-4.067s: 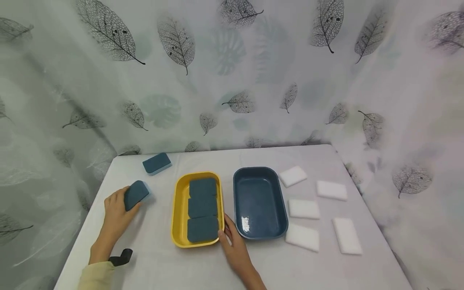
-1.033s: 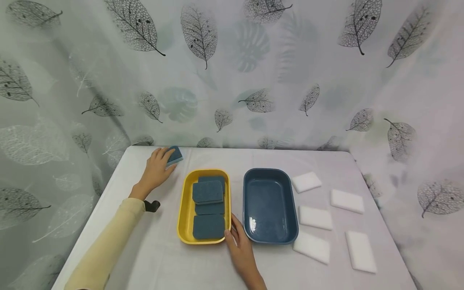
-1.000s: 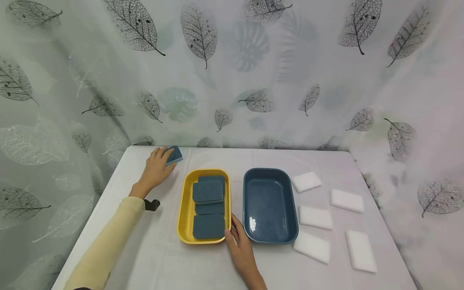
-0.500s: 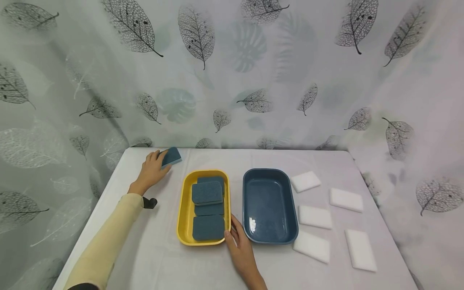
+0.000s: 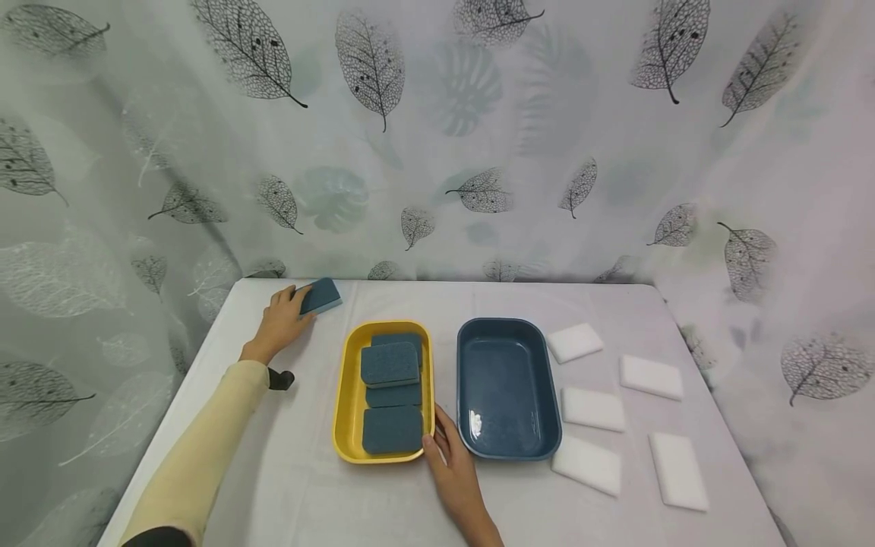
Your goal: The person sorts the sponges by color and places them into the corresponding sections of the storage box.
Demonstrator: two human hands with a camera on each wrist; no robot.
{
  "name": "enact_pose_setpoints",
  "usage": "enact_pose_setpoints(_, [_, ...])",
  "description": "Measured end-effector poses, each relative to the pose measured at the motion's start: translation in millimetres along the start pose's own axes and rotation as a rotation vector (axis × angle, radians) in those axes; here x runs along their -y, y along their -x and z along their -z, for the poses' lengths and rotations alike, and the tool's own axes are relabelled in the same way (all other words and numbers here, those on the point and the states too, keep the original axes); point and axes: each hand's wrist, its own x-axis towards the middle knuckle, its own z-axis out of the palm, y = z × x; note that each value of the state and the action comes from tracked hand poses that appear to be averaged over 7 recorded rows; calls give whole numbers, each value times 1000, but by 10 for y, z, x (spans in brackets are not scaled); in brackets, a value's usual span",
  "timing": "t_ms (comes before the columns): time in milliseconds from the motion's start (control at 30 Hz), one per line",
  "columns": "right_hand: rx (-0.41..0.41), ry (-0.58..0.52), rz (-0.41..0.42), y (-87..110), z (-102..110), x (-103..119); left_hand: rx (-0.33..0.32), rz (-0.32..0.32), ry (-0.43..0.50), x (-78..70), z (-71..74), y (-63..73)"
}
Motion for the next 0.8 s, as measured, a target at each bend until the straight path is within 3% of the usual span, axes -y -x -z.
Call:
enact_pose_setpoints(567, [-16, 30, 14, 22, 37, 23, -28, -42, 38, 0, 8, -26])
enact_pose_setpoints(800, [-2, 48, 0, 3, 18, 4, -41, -39, 79, 69, 5, 34])
